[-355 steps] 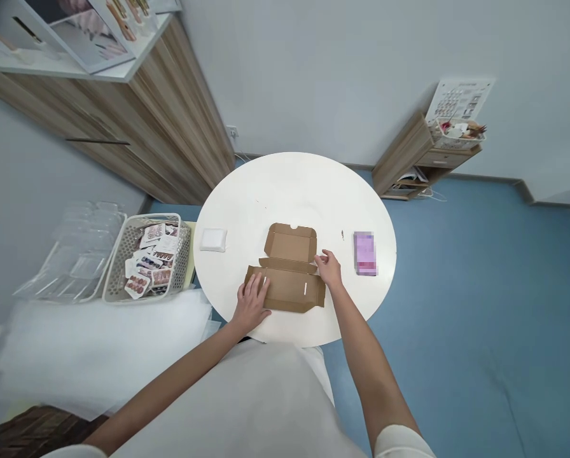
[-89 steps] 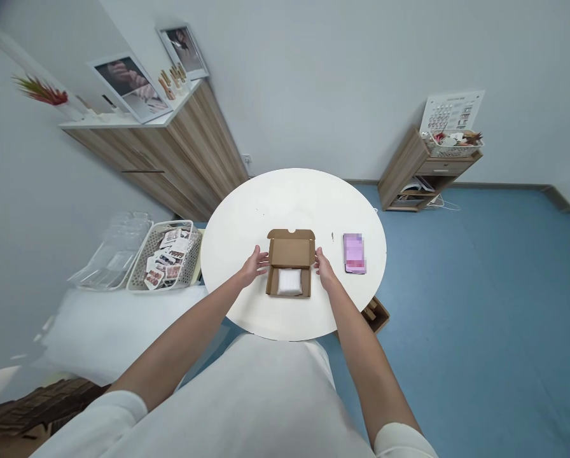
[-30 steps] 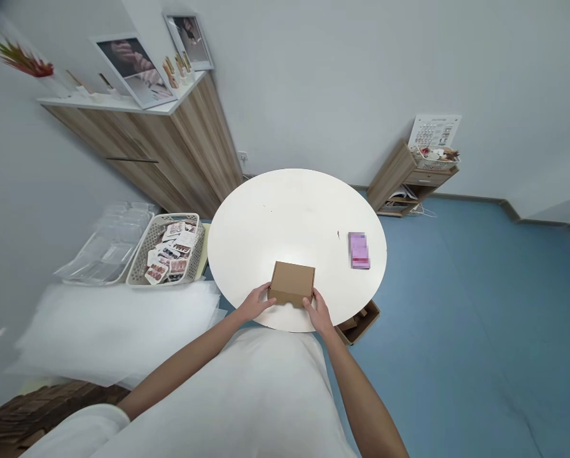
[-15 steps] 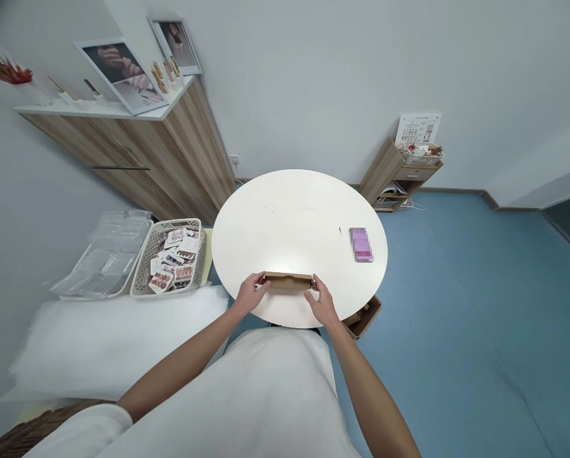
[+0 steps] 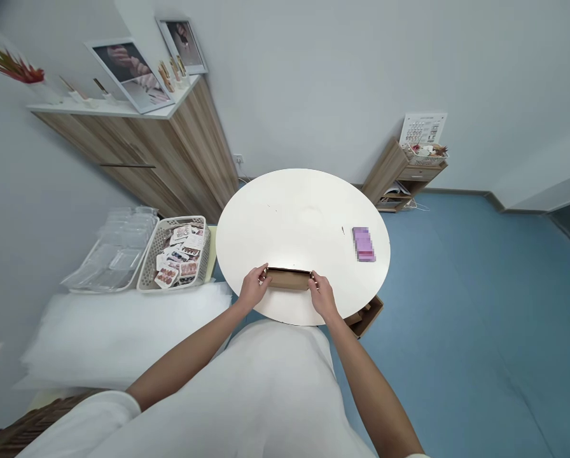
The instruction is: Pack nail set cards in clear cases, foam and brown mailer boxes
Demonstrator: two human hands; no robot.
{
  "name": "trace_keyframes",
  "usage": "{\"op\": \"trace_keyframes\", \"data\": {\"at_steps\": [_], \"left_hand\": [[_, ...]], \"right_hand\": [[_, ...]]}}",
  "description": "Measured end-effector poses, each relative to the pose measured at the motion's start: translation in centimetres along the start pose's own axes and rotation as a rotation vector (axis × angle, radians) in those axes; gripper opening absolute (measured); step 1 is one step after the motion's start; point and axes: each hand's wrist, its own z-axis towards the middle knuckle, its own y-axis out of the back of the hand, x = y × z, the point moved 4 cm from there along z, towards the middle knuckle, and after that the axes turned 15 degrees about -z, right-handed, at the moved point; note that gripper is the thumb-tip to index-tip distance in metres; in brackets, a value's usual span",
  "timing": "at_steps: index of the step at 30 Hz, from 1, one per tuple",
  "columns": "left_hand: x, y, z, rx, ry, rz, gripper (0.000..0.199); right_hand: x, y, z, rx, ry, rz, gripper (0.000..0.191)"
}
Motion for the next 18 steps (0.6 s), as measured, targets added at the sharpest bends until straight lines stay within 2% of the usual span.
{"op": "trace_keyframes", "data": {"at_steps": [5,13,16,18], "left_hand": [[0.1,0.4,0.1,0.015,0.02,-0.05,0.039],[1.0,1.0,0.2,-0.001,0.193,-0.321,0.038],[1.5,1.3,0.3,-0.01,0.233,-0.31,0.041],[1.6,1.6,0.5,-0.009,0.224,-0.273,0.042]], "right_hand": [[0.1,0.0,0.1,0.013,-0.034,0.071,0.048],[-0.5,-0.2,0.1,0.026,-0.05,0.117,0.044],[-0.5,0.0,-0.2,-0.001,-0.03,0.066,0.046],[-0.2,0.2,-0.5,-0.017,0.039,-0.017,0.048]]}}
